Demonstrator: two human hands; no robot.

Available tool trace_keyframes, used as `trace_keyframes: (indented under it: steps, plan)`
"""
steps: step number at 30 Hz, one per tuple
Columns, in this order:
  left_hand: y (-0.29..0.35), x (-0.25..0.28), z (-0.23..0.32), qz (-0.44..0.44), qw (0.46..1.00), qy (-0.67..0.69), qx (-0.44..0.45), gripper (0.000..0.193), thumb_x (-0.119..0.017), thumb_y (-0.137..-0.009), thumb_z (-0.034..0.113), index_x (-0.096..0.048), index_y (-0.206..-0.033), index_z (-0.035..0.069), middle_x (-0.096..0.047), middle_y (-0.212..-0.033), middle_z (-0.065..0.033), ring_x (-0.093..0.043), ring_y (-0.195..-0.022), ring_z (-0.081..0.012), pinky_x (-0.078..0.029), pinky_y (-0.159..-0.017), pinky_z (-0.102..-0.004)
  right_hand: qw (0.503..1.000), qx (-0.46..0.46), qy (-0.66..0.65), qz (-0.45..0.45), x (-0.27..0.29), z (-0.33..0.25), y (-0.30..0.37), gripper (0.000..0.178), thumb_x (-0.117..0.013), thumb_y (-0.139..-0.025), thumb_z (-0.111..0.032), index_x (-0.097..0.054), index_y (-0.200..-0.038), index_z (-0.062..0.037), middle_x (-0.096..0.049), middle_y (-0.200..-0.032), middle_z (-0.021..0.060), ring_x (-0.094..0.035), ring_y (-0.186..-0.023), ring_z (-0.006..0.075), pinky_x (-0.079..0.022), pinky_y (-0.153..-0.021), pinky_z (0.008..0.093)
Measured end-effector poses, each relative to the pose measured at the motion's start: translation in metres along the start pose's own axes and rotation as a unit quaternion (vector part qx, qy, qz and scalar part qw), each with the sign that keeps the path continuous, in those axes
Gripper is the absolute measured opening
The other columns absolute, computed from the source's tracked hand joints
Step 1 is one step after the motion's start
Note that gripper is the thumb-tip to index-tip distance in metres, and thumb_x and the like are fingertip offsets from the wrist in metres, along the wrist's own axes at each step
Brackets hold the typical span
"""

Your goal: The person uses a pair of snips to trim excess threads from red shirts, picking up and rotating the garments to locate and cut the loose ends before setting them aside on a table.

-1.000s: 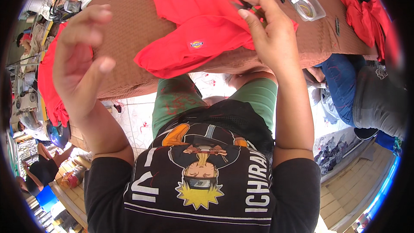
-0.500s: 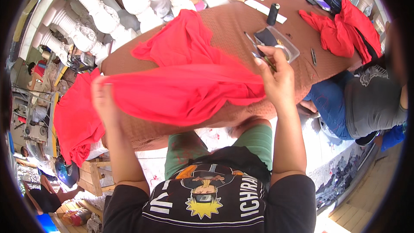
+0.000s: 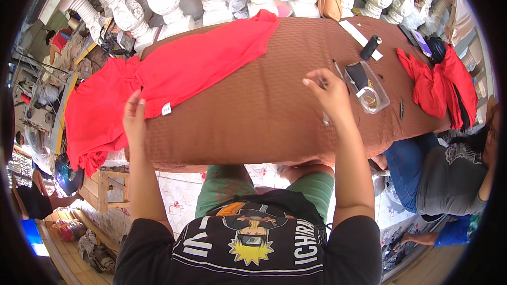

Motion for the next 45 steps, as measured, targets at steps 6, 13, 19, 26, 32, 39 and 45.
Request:
trace_keyframes:
  steps: [6, 13, 19, 26, 32, 39, 45]
  plan:
    - [0.009, -0.044, 0.004, -0.122, 0.943, -0.283, -0.122, 0.028, -0.069, -0.082, 0.01, -0.065, -0.11, 0.006, -0.059, -0.123, -0.0125, -0.052, -0.119, -0.0301, -0.04, -0.102, -0.0383, 0.997, 0.038, 0.062, -0.01, -0.082, 0.028, -0.091, 0.031, -0.071, -0.083, -0.028, -0.069, -0.105, -0.0066, -0.065, -0.111, 0.0134, -0.063, -0.102, 0.0301, -0.048, -0.088, 0.0378]
    - [0.01, -0.079, -0.037, -0.221, 0.881, -0.393, -0.145, 0.047, -0.073, -0.079, 0.018, -0.059, -0.123, 0.01, -0.052, -0.133, -0.0097, -0.042, -0.13, -0.031, -0.033, -0.106, -0.0462, 0.993, -0.009, 0.117, 0.007, -0.151, 0.02, -0.132, 0.043, -0.073, -0.079, -0.034, -0.067, -0.111, -0.0066, -0.06, -0.122, 0.0142, -0.058, -0.112, 0.0329, -0.046, -0.093, 0.0415]
    - [-0.012, -0.071, -0.062, -0.174, 0.852, -0.476, -0.136, 0.045, -0.066, -0.081, 0.018, -0.059, -0.124, 0.01, -0.054, -0.131, -0.0102, -0.044, -0.128, -0.0293, -0.029, -0.107, -0.0494, 0.962, -0.037, -0.267, -0.043, -0.056, -0.044, -0.109, 0.026, -0.069, -0.089, -0.027, -0.065, -0.107, -0.0084, -0.06, -0.079, -0.0024, -0.053, -0.063, 0.003, -0.047, -0.058, 0.0227]
    - [-0.055, -0.039, 0.116, -0.168, 0.969, -0.076, -0.166, 0.04, -0.048, -0.074, -0.013, -0.065, -0.108, -0.001, -0.067, -0.107, -0.0096, -0.061, -0.107, -0.0169, -0.043, -0.097, -0.0298, 0.951, 0.111, -0.275, 0.083, 0.125, -0.129, -0.006, 0.014, -0.069, -0.089, -0.021, -0.065, -0.097, -0.0099, -0.049, -0.066, -0.0106, -0.036, -0.049, -0.0021, -0.021, -0.041, 0.0171]
    - [-0.168, -0.09, 0.153, -0.111, 0.836, -0.475, -0.25, 0.035, -0.06, -0.082, 0.011, -0.069, -0.115, 0.019, -0.071, -0.088, -0.0101, -0.067, -0.076, -0.0202, -0.052, -0.065, -0.037, 0.985, 0.103, 0.111, 0.084, 0.103, -0.122, -0.109, 0.03, -0.066, -0.089, -0.022, -0.062, -0.109, -0.0004, -0.057, -0.08, 0.0045, -0.05, -0.059, 0.0072, -0.041, -0.052, 0.0261]
    - [-0.185, -0.057, 0.208, 0.028, 0.917, -0.189, -0.35, 0.039, -0.053, -0.088, 0.012, -0.062, -0.126, 0.015, -0.067, -0.113, -0.0134, -0.065, -0.097, -0.0166, -0.051, -0.084, -0.0305, 0.981, 0.15, -0.082, 0.087, 0.191, -0.196, -0.016, 0.02, -0.064, -0.091, -0.024, -0.067, -0.096, -0.0043, -0.052, -0.063, -0.0028, -0.045, -0.054, 0.0085, -0.037, -0.05, 0.0241]
    - [-0.007, -0.039, 0.061, 0.023, 0.911, -0.279, -0.304, 0.046, -0.046, -0.078, -0.008, -0.066, -0.116, 0.009, -0.068, -0.113, -0.0068, -0.062, -0.107, -0.0179, -0.046, -0.094, -0.0289, 0.99, 0.024, -0.12, 0.066, 0.079, -0.039, 0.043, 0.028, -0.075, -0.084, -0.027, -0.065, -0.099, -0.0047, -0.046, -0.068, -0.0053, -0.04, -0.053, 0.0037, -0.033, -0.048, 0.0236]
Point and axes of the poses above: each hand's wrist, its own y-axis away from the middle knuckle, its own x-axis out of the back of the hand, z = x × y, the point moved 2 cm from there along -y, towards the middle knuckle
